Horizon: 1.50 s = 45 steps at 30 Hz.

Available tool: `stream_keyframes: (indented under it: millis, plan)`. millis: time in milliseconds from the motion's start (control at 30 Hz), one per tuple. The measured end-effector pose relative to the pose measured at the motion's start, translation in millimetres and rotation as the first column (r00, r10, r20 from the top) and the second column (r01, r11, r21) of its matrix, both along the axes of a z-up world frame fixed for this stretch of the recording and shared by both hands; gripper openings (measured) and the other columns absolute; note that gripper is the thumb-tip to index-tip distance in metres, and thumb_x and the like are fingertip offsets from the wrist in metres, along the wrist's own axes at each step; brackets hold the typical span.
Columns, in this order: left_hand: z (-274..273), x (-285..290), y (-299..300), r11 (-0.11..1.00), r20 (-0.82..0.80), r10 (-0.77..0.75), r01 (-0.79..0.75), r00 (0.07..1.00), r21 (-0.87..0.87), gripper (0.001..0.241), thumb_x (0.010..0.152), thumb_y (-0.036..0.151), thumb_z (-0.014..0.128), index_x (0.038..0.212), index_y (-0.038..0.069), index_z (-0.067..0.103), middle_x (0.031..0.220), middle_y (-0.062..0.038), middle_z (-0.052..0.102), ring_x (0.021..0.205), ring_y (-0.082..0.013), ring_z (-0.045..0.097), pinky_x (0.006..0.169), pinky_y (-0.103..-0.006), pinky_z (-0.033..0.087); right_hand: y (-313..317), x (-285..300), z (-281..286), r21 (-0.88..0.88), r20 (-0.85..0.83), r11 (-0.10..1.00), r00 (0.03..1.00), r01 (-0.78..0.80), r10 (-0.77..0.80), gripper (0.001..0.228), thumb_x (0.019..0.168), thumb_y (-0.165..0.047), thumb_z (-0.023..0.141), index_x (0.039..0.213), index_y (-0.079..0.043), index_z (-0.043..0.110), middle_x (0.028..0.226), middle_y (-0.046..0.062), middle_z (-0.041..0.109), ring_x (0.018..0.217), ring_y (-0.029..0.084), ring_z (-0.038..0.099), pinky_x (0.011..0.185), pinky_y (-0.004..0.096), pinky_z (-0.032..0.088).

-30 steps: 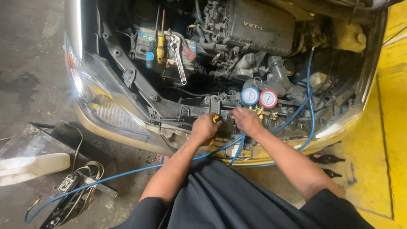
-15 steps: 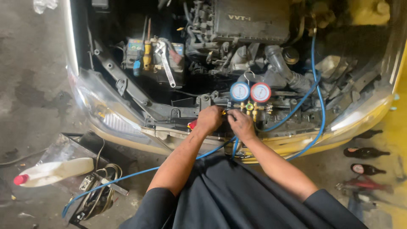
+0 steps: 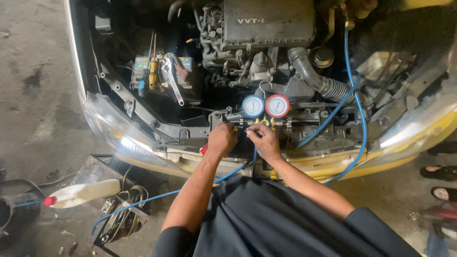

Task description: The person works on a car's air conditioning system with the hood open, using a manifold gauge set connected to the engine. They adjust the gauge valves and hoses, then wipe the engine cover and surrounding areas with a cloth.

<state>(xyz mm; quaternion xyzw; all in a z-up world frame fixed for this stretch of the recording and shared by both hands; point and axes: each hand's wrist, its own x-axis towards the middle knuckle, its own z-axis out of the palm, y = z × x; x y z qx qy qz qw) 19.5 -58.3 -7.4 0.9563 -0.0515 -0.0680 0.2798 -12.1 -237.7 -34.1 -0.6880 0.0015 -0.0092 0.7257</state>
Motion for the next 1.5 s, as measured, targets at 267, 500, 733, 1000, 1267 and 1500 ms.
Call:
stream_keyframes:
  millis: [267, 500, 733, 1000, 1267, 1500]
  plan:
    - [-4.1, 15.1, -16.7, 0.994, -0.083, 0.096, -0.091, 0.992, 0.063, 0.021, 0.076, 0.021, 0.073, 0.093, 0.01, 0.077, 0.096, -0.018, 0.075, 0.096, -0.0384, 0.07, 0.083, -0.0477, 0.057, -12.5, 8.3, -15.6, 0.005, -0.05, 0.998, 0.997, -0.062, 0.062, 0.014, 0.091, -0.008, 0.074, 0.102, -0.002, 0.067, 0.095, 0.005, 0.073, 0.083, 0.011, 0.069, 0.077, 0.026, 0.056]
    - [-8.5, 23.7, -21.9, 0.974, -0.199, 0.2, -0.173, 0.959, 0.145, 0.027, 0.075, 0.024, 0.077, 0.094, 0.005, 0.073, 0.097, -0.02, 0.074, 0.096, -0.0379, 0.071, 0.083, -0.0465, 0.057, -24.1, 11.8, -15.9, -0.013, -0.015, 0.986, 0.986, -0.168, 0.168, 0.014, 0.092, -0.009, 0.074, 0.103, -0.002, 0.067, 0.095, 0.003, 0.071, 0.085, 0.01, 0.066, 0.078, 0.024, 0.054]
    - [-22.3, 38.3, -12.7, 0.973, -0.15, 0.0, 0.034, 0.989, 0.229, 0.027, 0.072, 0.026, 0.081, 0.092, 0.008, 0.076, 0.095, -0.016, 0.074, 0.095, -0.0358, 0.071, 0.081, -0.0461, 0.057, -28.1, 10.9, -21.5, 0.143, -0.057, 0.967, 0.973, -0.213, 0.223, 0.016, 0.094, -0.007, 0.072, 0.106, -0.001, 0.064, 0.097, 0.005, 0.072, 0.085, 0.011, 0.069, 0.079, 0.025, 0.056]
    - [-21.0, 50.4, 8.0, 0.958, -0.215, -0.231, 0.261, 0.949, 0.121, 0.038, 0.072, 0.031, 0.083, 0.106, 0.016, 0.076, 0.097, -0.014, 0.072, 0.093, -0.0357, 0.069, 0.078, -0.0446, 0.056, -27.8, 10.8, -16.4, 0.198, -0.062, 0.957, 0.971, -0.213, 0.229, 0.015, 0.095, -0.006, 0.07, 0.107, -0.001, 0.063, 0.099, 0.007, 0.073, 0.084, 0.011, 0.068, 0.079, 0.025, 0.055]
    - [-25.6, 44.1, 2.1, 0.992, -0.237, -0.065, 0.088, 0.969, 0.089, 0.034, 0.071, 0.031, 0.086, 0.098, 0.011, 0.078, 0.095, -0.015, 0.074, 0.095, -0.0338, 0.07, 0.083, -0.0431, 0.056, -23.3, 10.8, -18.9, 0.177, -0.041, 0.967, 0.981, -0.182, 0.192, 0.013, 0.095, -0.004, 0.07, 0.105, 0.0, 0.063, 0.098, 0.007, 0.072, 0.083, 0.011, 0.067, 0.078, 0.025, 0.054]
    - [-9.8, 28.4, 15.0, 0.965, 0.045, -0.258, 0.259, 0.965, -0.031, 0.022, 0.077, 0.022, 0.079, 0.098, 0.016, 0.079, 0.102, -0.009, 0.07, 0.094, -0.0325, 0.068, 0.078, -0.0413, 0.055, -21.8, 10.4, -20.5, 0.19, -0.081, 0.969, 0.981, -0.157, 0.175, 0.014, 0.094, -0.004, 0.071, 0.106, -0.001, 0.064, 0.097, 0.007, 0.072, 0.083, 0.012, 0.068, 0.078, 0.025, 0.055]
